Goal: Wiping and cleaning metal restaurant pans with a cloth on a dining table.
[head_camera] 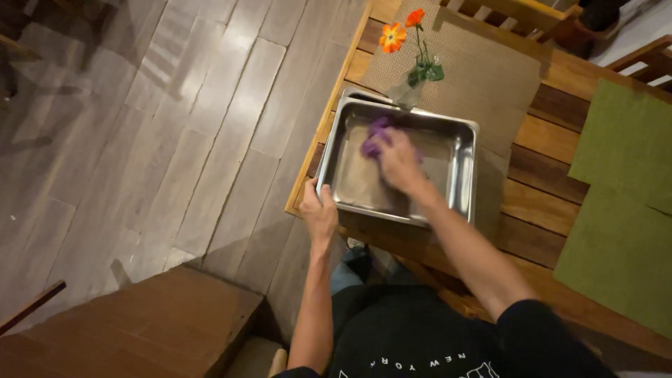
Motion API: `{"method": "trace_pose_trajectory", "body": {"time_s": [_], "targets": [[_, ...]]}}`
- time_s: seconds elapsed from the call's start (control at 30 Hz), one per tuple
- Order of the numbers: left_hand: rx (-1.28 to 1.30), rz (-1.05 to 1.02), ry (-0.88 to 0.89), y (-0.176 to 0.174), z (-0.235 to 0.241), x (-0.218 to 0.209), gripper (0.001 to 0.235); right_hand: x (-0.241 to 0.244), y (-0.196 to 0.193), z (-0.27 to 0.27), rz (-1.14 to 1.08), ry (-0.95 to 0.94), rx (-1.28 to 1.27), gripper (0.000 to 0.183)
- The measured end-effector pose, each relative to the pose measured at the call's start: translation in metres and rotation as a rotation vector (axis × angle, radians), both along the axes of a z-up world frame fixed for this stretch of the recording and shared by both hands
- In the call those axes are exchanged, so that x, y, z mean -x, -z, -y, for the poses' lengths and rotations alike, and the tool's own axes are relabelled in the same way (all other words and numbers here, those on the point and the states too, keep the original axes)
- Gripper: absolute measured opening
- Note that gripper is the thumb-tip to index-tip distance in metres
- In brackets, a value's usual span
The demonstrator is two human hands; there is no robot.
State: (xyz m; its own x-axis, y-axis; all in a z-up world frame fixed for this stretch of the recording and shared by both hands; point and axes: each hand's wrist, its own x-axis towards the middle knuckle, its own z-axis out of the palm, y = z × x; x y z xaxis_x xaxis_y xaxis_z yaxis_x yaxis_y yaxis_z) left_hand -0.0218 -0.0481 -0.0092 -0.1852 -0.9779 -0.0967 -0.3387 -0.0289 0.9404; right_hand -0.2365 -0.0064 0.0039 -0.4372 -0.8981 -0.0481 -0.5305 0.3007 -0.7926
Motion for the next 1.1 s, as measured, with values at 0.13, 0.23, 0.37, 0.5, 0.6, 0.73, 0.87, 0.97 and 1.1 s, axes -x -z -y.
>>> {"method": "trace_pose_trajectory", "body": {"time_s": [0.13, 0.23, 0.37, 0.5, 0.6, 0.73, 0.87, 0.97, 1.1], "targets": [[0.107, -0.022, -0.041, 0.008, -0.003, 0.003, 0.026, -0.030, 0.045, 0.003, -0.487, -0.420, 0.312, 0.035], [0.144, -0.014, -0.057, 0.001, 0.001, 0.005, 0.025, -0.027, 0.026, 0.005, -0.355, -0.498, 0.321, 0.035], [0.078, 0.004, -0.050, 0.008, 0.002, 0.007, 0.027, 0.018, 0.033, 0.009, -0.516, -0.301, 0.134, 0.031], [0.131, 0.022, -0.075, 0.010, 0.000, 0.007, 0.026, 0.004, 0.046, 0.020, -0.483, -0.282, 0.067, 0.038], [0.092, 0.009, -0.090, 0.002, 0.000, 0.010, 0.026, -0.037, 0.044, 0.013, -0.393, -0.433, 0.158, 0.041], [0.094, -0.020, -0.090, -0.005, -0.002, 0.012, 0.026, -0.035, 0.010, -0.005, -0.312, -0.472, 0.029, 0.040], [0.110, -0.016, -0.104, 0.002, -0.003, 0.012, 0.026, -0.010, -0.014, -0.051, -0.267, -0.456, -0.138, 0.035], [0.179, 0.060, -0.100, 0.007, -0.001, 0.010, 0.026, 0.024, 0.001, -0.093, -0.449, -0.230, -0.377, 0.032], [0.131, 0.125, -0.097, -0.002, 0.000, 0.012, 0.025, 0.052, 0.031, -0.100, -0.804, 0.051, -0.378, 0.026]]}}
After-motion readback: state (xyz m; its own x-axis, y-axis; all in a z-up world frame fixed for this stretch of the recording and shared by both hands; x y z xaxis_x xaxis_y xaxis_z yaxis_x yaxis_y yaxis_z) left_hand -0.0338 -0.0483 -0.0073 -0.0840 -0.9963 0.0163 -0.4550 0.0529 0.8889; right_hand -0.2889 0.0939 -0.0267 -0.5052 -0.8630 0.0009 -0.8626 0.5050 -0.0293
